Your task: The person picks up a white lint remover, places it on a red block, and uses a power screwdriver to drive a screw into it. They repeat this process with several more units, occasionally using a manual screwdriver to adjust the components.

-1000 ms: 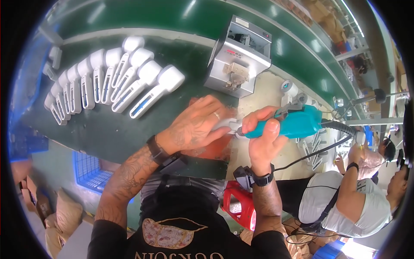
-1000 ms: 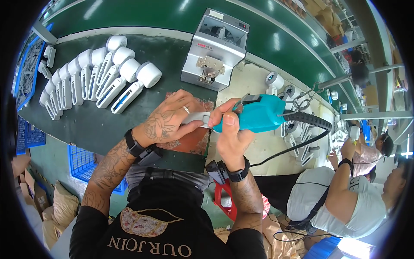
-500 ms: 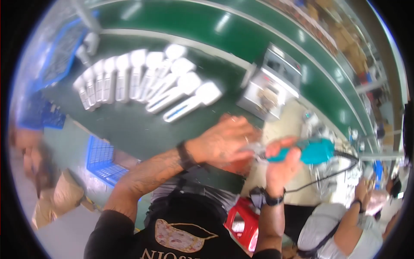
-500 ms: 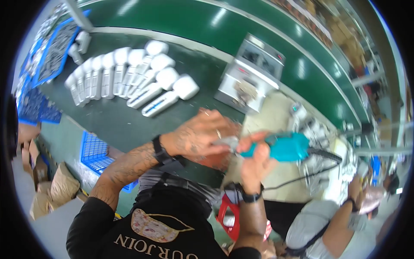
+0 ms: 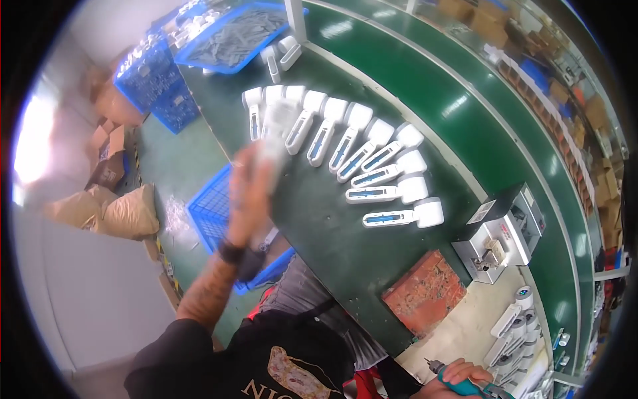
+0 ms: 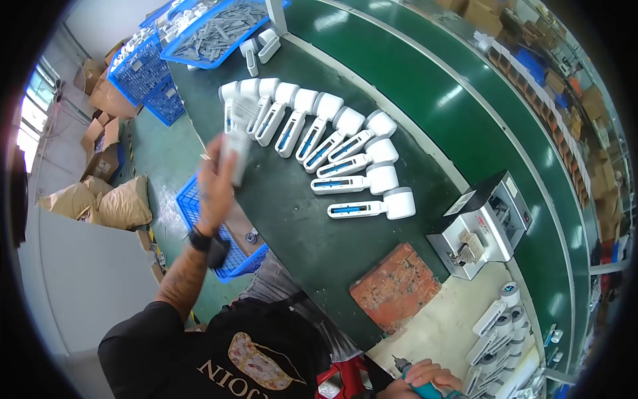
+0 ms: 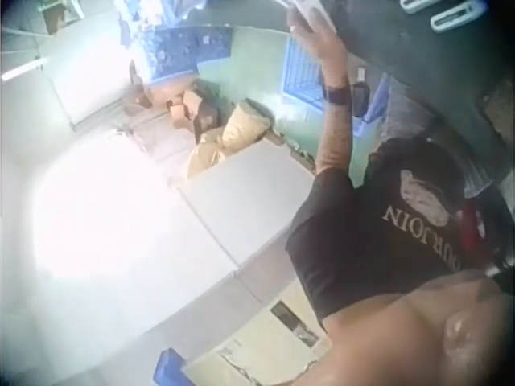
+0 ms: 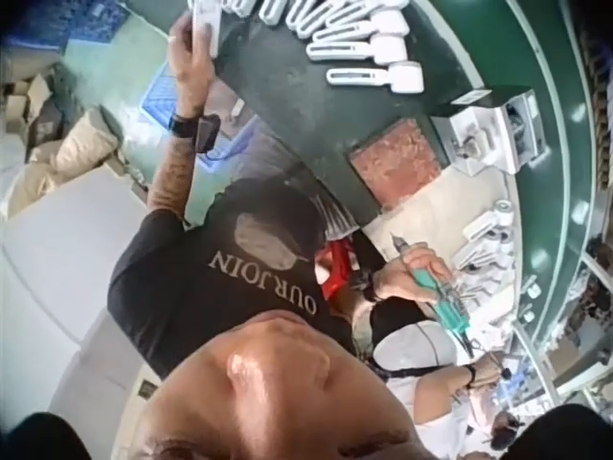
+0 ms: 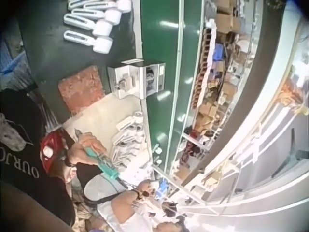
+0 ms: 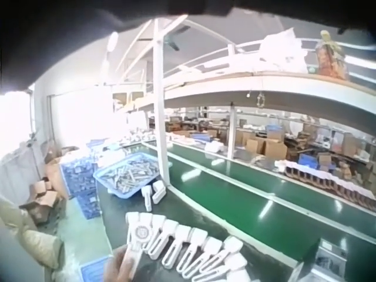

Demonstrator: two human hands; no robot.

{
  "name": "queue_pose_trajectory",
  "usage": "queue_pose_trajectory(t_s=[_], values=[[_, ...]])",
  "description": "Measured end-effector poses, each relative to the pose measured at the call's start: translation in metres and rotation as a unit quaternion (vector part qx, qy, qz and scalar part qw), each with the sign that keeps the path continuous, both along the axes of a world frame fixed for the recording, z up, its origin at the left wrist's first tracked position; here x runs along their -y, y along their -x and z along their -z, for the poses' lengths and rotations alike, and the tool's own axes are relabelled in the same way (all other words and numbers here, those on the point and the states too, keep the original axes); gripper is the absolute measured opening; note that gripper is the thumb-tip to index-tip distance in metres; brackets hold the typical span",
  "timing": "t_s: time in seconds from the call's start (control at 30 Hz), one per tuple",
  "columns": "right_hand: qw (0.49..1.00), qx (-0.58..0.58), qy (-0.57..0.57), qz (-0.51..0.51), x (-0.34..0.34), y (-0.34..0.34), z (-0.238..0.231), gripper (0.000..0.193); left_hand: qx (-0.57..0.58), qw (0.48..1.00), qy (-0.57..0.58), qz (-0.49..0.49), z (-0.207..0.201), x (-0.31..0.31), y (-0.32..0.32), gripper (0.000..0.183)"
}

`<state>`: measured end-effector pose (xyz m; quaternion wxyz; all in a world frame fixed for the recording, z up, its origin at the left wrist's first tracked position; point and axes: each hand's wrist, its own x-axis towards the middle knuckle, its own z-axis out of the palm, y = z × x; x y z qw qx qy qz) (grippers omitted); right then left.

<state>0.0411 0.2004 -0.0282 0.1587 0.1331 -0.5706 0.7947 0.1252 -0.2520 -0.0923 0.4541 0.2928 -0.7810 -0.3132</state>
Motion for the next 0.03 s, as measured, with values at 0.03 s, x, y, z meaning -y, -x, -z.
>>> queue_pose_trajectory(t_s=[0.03], values=[[0.994,0.008,0.027,-0.106,-0.0160,0.0013,0.0109,0.050,0.016,0.997,0.032,-0.063,0.0194,0.0513,-0.0181,0.047]])
